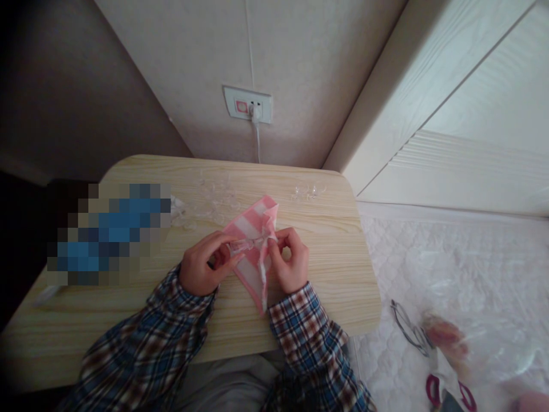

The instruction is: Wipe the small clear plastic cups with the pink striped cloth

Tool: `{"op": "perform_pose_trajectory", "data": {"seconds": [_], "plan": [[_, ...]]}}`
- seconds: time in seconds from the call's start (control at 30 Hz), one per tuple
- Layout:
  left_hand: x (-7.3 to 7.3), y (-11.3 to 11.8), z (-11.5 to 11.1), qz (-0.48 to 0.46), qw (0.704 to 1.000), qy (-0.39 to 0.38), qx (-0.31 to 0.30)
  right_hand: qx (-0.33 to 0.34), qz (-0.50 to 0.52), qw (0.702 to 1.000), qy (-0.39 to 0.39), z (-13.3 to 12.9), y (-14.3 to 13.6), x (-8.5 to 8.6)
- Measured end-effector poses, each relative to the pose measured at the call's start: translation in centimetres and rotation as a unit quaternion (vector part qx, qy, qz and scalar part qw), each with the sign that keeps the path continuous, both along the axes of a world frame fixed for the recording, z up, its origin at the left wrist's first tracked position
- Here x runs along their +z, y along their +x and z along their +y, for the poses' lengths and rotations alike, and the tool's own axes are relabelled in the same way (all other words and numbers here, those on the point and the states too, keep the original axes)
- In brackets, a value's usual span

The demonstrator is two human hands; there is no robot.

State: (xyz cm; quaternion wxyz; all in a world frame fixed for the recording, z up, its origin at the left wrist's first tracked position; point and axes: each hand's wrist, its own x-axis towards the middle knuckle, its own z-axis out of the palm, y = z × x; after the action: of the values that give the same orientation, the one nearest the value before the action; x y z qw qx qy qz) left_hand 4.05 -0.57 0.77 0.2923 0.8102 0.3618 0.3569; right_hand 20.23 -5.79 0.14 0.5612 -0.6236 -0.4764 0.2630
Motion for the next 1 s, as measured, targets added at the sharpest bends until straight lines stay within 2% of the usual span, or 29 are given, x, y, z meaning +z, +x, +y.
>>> {"op": "perform_pose_trajectory", "data": {"seconds": [0.5, 1.0], "plan": [[0.19, -0.40, 0.05, -0.012, 1.000, -0.019, -0.001, 0.005, 0.050, 0.999, -0.003, -0.05, -0.25, 0.07], [0.16, -0.39, 0.02, -0.029, 0.999, -0.031, -0.030, 0.015, 0.103, 0.995, -0.003, 0.25, -0.19, 0.21]]}}
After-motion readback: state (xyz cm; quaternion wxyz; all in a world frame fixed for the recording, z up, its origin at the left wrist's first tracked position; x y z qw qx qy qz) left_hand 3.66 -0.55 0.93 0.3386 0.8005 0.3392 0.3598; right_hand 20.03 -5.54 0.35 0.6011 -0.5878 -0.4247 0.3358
